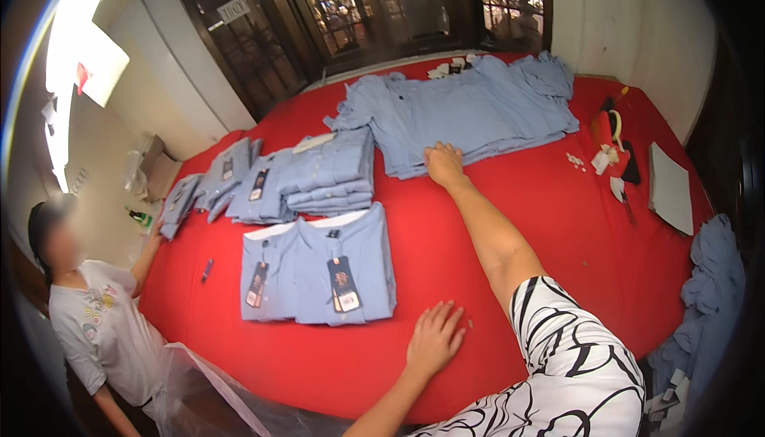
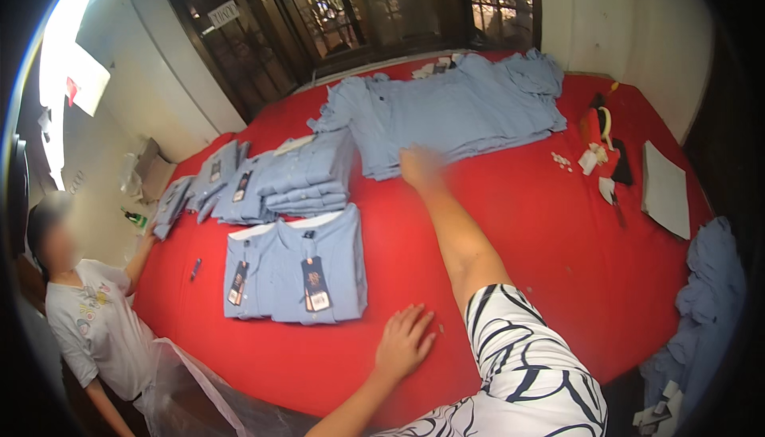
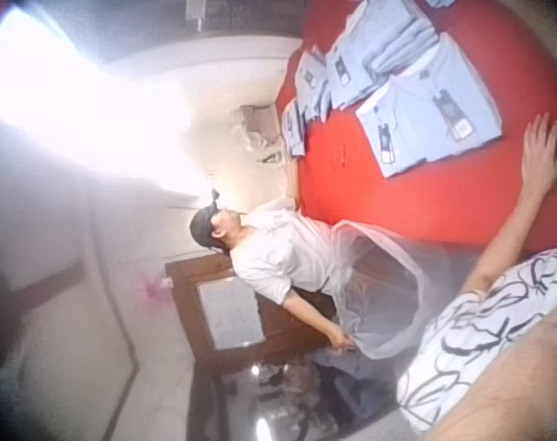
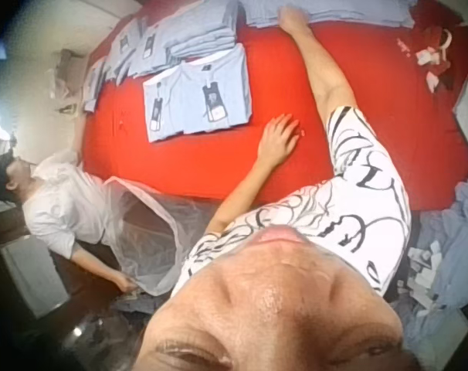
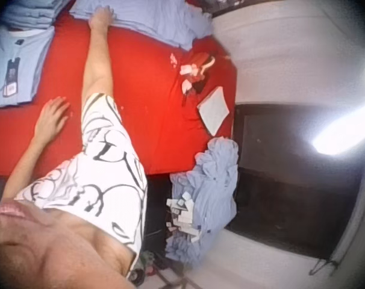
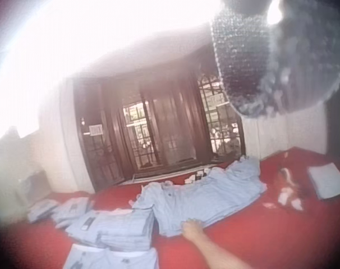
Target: The person folds blue shirts on a red table. They place a piece of cardboard on the back of each shirt, fold the sides and sleeves inward, and then fold the bottom up to finish the stack.
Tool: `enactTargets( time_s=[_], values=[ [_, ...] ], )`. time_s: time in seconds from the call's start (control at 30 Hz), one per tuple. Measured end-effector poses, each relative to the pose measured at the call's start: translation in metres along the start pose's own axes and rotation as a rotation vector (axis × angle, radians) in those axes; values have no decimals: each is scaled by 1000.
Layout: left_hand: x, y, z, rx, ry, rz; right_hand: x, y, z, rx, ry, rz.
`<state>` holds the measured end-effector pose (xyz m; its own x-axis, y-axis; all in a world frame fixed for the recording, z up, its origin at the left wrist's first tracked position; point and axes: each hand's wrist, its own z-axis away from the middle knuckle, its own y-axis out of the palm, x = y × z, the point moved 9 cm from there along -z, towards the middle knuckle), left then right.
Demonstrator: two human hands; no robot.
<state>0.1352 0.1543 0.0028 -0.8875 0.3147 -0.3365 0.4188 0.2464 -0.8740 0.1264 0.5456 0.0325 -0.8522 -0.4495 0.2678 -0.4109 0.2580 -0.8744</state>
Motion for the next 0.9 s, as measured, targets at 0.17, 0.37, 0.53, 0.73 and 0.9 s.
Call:
enactTargets(
  time_s=[0.17,0.37,0.53,0.73,0.9],
  values=[
    [24,2,13,-78,-181,160,80,-61,147,150,-332,32],
    [117,-11,63,-745,-603,822,115,-175,357,923,-453,-602],
    [28,-12,24,-214,-468,439,-34,-142,402,60,-20,-192],
    [-69,0,112,484,-447,418,-119,-166,424,66,-111,-29],
    [-113,-2,114,886,-312,492,-139,-196,372,-57,-20,-309]
  ],
)
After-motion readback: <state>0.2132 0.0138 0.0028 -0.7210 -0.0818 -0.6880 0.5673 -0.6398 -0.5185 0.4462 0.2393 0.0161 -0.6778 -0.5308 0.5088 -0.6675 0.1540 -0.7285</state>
